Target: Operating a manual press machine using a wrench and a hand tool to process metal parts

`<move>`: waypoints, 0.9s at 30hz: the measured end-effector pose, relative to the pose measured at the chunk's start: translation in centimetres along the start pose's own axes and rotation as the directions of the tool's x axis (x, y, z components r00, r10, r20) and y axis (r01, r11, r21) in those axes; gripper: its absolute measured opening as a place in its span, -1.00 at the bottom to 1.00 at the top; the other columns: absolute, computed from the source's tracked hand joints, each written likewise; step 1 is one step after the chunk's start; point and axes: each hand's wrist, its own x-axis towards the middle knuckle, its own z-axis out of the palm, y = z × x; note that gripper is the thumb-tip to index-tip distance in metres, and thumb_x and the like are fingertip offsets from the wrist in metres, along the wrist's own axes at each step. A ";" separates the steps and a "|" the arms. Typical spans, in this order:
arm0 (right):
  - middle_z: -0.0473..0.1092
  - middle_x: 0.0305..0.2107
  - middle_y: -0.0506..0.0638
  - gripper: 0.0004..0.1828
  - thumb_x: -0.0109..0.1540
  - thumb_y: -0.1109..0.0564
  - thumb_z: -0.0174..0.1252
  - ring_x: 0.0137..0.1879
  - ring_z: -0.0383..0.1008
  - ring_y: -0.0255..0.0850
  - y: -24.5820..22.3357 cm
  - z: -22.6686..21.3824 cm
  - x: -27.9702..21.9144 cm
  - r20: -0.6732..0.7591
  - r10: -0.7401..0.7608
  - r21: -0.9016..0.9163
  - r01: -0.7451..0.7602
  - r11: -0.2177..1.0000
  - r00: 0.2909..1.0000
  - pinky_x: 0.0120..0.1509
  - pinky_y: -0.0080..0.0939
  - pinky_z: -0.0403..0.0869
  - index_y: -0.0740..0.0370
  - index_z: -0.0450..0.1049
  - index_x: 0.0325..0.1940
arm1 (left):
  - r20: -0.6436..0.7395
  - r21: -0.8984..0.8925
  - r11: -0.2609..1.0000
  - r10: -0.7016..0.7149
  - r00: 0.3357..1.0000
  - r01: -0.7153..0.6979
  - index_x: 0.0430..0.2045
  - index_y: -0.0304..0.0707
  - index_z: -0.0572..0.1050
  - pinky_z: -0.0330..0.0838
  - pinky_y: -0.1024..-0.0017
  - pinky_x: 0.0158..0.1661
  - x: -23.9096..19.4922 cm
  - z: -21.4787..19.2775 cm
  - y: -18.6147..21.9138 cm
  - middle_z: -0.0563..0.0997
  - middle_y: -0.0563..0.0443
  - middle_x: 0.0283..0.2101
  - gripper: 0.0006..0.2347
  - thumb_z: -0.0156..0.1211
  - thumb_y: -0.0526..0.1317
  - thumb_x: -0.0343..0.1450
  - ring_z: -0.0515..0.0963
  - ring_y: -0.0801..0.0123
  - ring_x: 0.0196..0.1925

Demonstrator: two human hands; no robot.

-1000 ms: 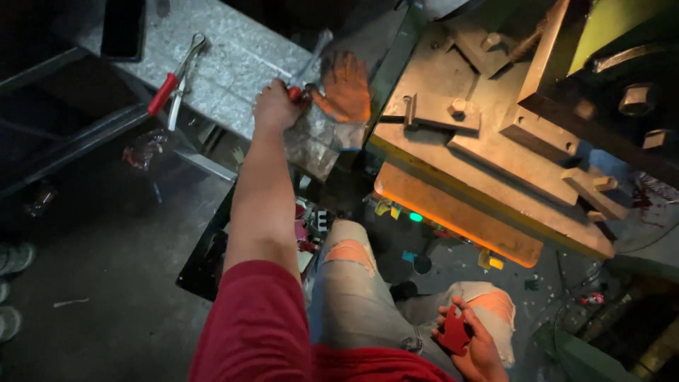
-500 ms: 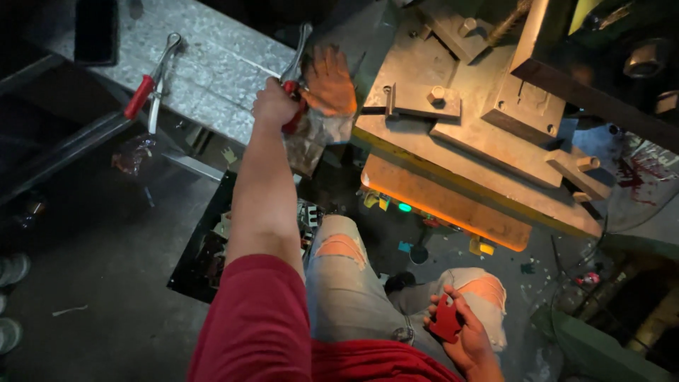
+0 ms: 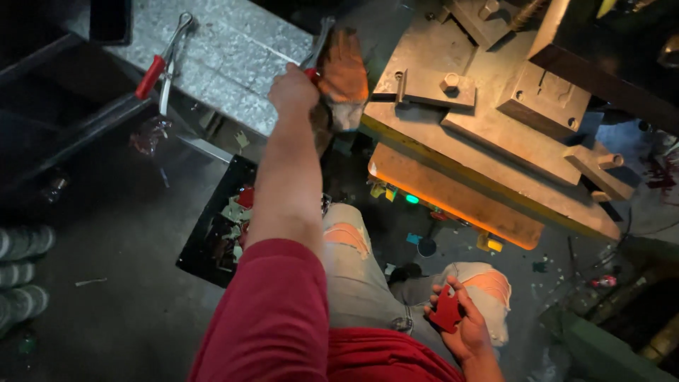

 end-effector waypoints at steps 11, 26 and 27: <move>0.37 0.05 0.21 -0.56 0.39 0.02 -0.16 0.00 0.39 0.02 0.3 -1.4 0.3 0.000 -0.026 0.080 0.026 0.996 1.000 0.04 0.25 0.45 0.16 0.25 0.35 | -0.033 -0.552 0.824 0.129 0.991 -0.126 -0.07 -0.44 0.33 0.57 0.21 -0.15 4.7 4.1 -6.8 0.60 -0.28 -0.17 -0.42 0.52 -0.07 0.19 0.64 0.00 -0.21; 0.37 -0.38 0.14 -0.67 0.31 0.04 0.08 -0.11 0.49 0.00 -4.7 18.4 2.9 0.542 -0.088 0.074 0.056 0.996 0.836 0.10 0.10 0.53 0.21 0.31 0.11 | 0.173 -0.765 0.644 0.253 0.952 -0.032 -0.06 -0.36 0.40 0.44 0.06 -0.02 -24.1 -10.5 -2.5 0.56 -0.31 -0.19 -0.57 0.45 -0.11 0.32 0.56 -0.11 -0.09; 0.31 -0.43 0.06 -0.53 0.27 0.05 0.13 -0.15 0.44 -0.08 -4.1 19.4 2.6 0.574 -0.083 0.080 0.046 0.996 0.815 0.12 0.09 0.49 0.19 0.28 0.24 | 0.233 -0.841 0.540 0.296 0.926 0.039 -0.32 -0.34 0.51 0.46 0.27 -0.07 -28.0 -12.0 -1.0 0.57 -0.10 -0.37 -0.72 0.47 -0.17 0.29 0.56 0.15 -0.26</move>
